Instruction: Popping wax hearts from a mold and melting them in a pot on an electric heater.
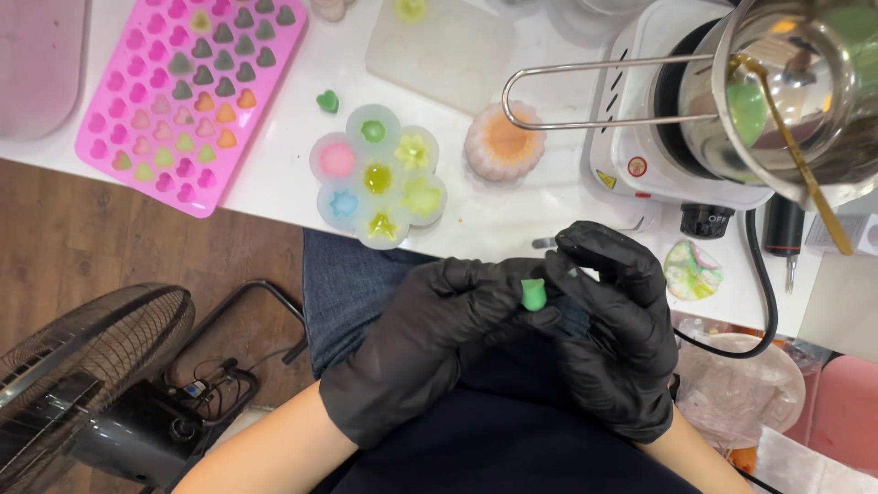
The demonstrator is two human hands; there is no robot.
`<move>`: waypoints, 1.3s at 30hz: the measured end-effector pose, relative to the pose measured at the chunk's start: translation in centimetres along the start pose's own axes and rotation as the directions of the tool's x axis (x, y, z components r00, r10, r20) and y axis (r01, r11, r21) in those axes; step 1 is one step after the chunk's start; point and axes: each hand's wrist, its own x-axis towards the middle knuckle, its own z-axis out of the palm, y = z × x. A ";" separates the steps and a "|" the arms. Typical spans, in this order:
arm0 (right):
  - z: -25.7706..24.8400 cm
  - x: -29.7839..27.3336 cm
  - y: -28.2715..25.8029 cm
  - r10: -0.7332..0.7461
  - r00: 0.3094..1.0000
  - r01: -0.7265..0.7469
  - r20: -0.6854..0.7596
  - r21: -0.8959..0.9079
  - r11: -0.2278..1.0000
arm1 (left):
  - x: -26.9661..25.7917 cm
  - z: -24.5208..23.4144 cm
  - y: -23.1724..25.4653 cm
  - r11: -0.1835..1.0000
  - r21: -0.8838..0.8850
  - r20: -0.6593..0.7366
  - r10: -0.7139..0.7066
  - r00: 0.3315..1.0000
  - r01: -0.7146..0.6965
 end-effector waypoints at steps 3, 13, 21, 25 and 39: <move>-0.8 1.9 -1.7 -0.015 0.996 0.025 0.089 -0.118 0.993 | 0.8 -0.3 -0.7 0.976 -0.182 0.061 -0.114 0.992 0.123; -0.3 2.2 -0.1 0.354 0.913 -0.397 0.201 0.243 0.885 | 0.5 -2.2 -1.8 0.996 0.062 -0.067 -0.052 0.996 0.057; -1.1 1.5 1.3 0.670 0.622 -0.665 0.404 0.725 0.179 | -1.7 0.9 1.7 -0.035 0.960 0.252 0.528 0.811 -0.276; -1.7 -1.9 3.7 0.706 0.552 -0.659 0.443 0.751 0.044 | -0.9 2.4 3.4 -0.214 0.849 0.522 0.476 0.707 -0.483; -1.9 -0.6 2.0 0.744 0.394 -0.676 0.540 0.718 -0.163 | 0.2 1.5 2.2 0.054 0.792 0.527 0.443 0.725 -0.608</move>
